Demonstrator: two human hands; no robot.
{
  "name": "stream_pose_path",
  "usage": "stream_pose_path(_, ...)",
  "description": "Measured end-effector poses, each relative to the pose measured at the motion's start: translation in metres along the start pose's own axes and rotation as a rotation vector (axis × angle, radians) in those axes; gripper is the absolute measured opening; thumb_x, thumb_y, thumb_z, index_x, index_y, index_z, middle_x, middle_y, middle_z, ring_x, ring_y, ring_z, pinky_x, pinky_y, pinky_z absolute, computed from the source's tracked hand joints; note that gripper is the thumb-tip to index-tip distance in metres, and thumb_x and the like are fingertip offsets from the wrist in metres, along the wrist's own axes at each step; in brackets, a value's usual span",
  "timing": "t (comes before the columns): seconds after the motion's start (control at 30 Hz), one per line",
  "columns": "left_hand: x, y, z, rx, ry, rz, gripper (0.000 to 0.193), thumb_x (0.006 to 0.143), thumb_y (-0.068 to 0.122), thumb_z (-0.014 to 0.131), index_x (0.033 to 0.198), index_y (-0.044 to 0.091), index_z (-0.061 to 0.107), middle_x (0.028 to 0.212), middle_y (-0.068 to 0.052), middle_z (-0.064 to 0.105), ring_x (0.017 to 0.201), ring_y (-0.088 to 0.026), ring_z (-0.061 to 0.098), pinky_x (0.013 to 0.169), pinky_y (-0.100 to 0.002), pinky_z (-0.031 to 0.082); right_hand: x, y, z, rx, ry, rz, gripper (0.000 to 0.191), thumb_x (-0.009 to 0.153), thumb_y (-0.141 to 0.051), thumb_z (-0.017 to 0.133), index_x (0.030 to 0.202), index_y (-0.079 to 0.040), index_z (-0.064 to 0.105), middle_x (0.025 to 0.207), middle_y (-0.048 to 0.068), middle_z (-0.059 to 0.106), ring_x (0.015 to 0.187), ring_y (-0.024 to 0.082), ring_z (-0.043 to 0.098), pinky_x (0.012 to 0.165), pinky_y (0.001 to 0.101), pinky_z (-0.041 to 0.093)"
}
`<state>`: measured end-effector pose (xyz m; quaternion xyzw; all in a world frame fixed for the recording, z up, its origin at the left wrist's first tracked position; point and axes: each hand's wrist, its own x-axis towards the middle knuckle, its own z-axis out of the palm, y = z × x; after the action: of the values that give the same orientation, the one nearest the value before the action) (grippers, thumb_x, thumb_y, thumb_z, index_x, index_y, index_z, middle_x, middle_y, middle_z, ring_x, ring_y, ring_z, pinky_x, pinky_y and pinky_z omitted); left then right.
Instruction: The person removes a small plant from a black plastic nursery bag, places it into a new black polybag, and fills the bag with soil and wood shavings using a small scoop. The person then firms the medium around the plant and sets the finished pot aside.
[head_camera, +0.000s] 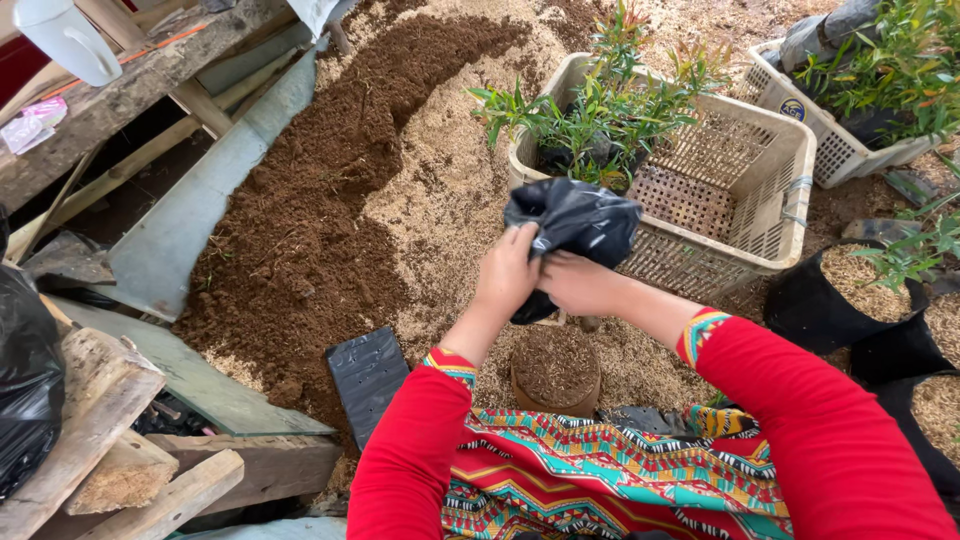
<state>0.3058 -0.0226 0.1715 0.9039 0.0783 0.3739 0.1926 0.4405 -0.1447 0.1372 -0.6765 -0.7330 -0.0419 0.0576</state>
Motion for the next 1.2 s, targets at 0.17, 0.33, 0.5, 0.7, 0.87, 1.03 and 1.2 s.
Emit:
stream_pose_path(0.17,-0.005,0.046,-0.014,-0.068,-0.006,0.189,0.026,0.090,0.007,0.068,0.114,0.006,0.058,0.087,-0.012,0.067,0.078,-0.033,0.070,0.066,-0.043,0.056,0.021,0.047,0.006,1.157,0.126,0.702,0.022,0.092,-0.020,0.060,0.104,-0.003,0.067,0.099,0.016,0.070,0.089,0.034,0.066,0.078,0.0447,0.055)
stream_pose_path(0.33,-0.021,0.078,-0.033,-0.087,0.053,0.318,0.016,0.091,-0.001,0.065,0.103,0.008,0.059,0.080,-0.010,0.064,0.073,-0.028,0.069,0.064,-0.040,0.055,-0.003,0.098,-0.036,1.784,0.678,0.786,0.021,0.092,-0.020,0.061,0.104,-0.003,0.067,0.100,0.016,0.070,0.090,0.034,0.066,0.079,0.0448,0.055)
stream_pose_path(0.5,-0.023,0.078,-0.035,-0.020,-0.055,0.157,0.020,0.093,0.003,0.064,0.109,0.009,0.054,0.081,-0.008,0.065,0.072,-0.027,0.069,0.061,-0.039,0.055,-0.029,0.099,-0.064,1.865,0.929,0.701,0.021,0.092,-0.019,0.061,0.103,-0.003,0.067,0.101,0.016,0.070,0.091,0.034,0.066,0.080,0.0449,0.055)
stream_pose_path(0.7,-0.018,0.078,-0.016,0.093,-0.065,0.032,0.062,0.075,0.027,0.077,0.122,0.003,0.043,0.107,-0.018,0.057,0.091,-0.039,0.068,0.064,-0.044,0.059,0.006,0.071,-0.073,1.668,0.948,0.488,0.020,0.091,-0.019,0.062,0.103,-0.003,0.067,0.102,0.016,0.069,0.092,0.033,0.065,0.082,0.0450,0.054)
stream_pose_path(0.87,-0.004,0.093,-0.013,-0.035,-0.111,-0.084,0.063,0.084,0.034,0.079,0.123,0.000,0.043,0.113,-0.021,0.057,0.082,-0.039,0.068,0.058,-0.048,0.056,0.021,0.035,-0.061,1.580,0.875,0.450,0.020,0.090,-0.018,0.062,0.103,-0.003,0.067,0.103,0.016,0.069,0.093,0.033,0.065,0.083,0.0450,0.054)
stream_pose_path(1.03,0.001,0.073,-0.026,0.074,-0.075,0.006,0.041,0.083,0.026,0.075,0.108,0.003,0.053,0.093,-0.015,0.065,0.071,-0.034,0.070,0.056,-0.043,0.057,0.016,0.032,-0.064,1.553,0.855,0.467,0.020,0.090,-0.018,0.062,0.102,-0.003,0.067,0.104,0.017,0.069,0.094,0.033,0.065,0.084,0.0451,0.054)
stream_pose_path(1.2,-0.016,0.045,-0.029,0.077,-0.070,-0.029,0.014,0.097,0.015,0.064,0.088,0.004,0.061,0.079,-0.010,0.067,0.062,-0.028,0.069,0.055,-0.039,0.056,-0.001,0.054,-0.085,1.518,0.912,0.418,0.019,0.089,-0.017,0.063,0.102,-0.003,0.067,0.105,0.017,0.068,0.095,0.033,0.065,0.085,0.0452,0.054)
